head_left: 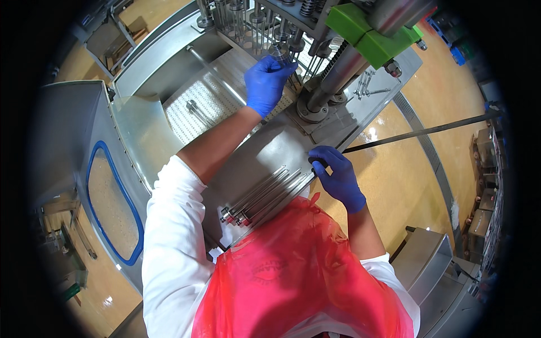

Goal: The person walks to a stainless steel machine and inserts a bundle of long metal rods into a vertical rack. They then pick up individual rods and place them into specific slots within the machine's mechanism, repeating this action for several rods.

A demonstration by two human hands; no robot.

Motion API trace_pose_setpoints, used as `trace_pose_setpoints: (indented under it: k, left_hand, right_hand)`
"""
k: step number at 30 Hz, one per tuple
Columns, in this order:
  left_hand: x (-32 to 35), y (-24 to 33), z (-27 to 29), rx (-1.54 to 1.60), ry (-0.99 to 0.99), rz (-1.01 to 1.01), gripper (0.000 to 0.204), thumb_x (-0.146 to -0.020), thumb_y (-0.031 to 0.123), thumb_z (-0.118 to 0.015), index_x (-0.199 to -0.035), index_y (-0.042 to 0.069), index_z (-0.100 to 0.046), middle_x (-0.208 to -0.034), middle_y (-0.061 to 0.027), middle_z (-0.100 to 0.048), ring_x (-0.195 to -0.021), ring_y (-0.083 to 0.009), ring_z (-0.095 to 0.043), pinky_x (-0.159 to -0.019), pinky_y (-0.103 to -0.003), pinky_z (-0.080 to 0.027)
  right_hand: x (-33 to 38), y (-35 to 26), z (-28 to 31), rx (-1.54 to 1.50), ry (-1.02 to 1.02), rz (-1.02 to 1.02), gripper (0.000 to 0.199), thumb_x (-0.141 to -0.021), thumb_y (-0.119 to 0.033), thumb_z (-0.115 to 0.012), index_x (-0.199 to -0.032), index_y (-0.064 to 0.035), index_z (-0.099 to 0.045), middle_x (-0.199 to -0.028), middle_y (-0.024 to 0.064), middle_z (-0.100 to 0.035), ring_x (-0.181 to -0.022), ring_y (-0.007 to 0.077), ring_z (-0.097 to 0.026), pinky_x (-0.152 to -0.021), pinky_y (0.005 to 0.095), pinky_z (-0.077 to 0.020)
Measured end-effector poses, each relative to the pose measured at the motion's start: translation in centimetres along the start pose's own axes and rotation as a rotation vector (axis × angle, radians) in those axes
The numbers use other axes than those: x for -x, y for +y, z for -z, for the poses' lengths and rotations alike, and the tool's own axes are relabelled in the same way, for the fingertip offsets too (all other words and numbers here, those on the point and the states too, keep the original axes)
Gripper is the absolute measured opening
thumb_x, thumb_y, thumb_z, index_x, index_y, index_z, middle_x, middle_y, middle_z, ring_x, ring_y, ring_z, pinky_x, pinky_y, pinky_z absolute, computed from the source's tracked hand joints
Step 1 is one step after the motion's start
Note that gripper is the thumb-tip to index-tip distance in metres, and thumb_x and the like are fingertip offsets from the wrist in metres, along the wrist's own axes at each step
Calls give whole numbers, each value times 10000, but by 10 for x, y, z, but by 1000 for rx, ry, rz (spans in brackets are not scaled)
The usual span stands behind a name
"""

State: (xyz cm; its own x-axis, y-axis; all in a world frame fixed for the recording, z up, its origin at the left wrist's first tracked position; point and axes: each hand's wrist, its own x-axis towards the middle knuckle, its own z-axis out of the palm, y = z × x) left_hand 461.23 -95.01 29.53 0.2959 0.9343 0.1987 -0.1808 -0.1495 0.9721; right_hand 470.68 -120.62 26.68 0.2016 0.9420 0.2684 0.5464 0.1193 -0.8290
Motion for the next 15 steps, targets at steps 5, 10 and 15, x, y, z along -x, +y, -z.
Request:
trace_pose_setpoints:
  k: [5,10,15]
  left_hand:
    - [2,-9,-2,-121,39,-51,198,-824,174,-852,-916,26,-757,-695,49,-603,-628,-43,-444,-571,-238,-406]
    - [4,-6,-12,-220,4,-195,246,-817,199,-851,-979,38,-759,-796,-48,-717,-692,-89,-615,-658,-273,-510]
    - [-4,-13,-16,-355,-62,-322,305,-809,230,-848,-1039,50,-760,-893,-115,-759,-776,-135,-705,-728,-290,-555]
  right_hand:
    - [1,1,0,-10,1,-22,254,-849,46,-671,-1089,-36,-682,-1052,140,-688,-962,316,-672,-833,365,-544]
    - [1,3,0,20,-2,-6,239,-845,42,-675,-1072,-31,-680,-1054,144,-687,-975,319,-672,-838,371,-544]
    - [2,2,0,42,-8,4,229,-846,33,-679,-1067,-25,-678,-1059,145,-688,-977,322,-674,-844,378,-545]
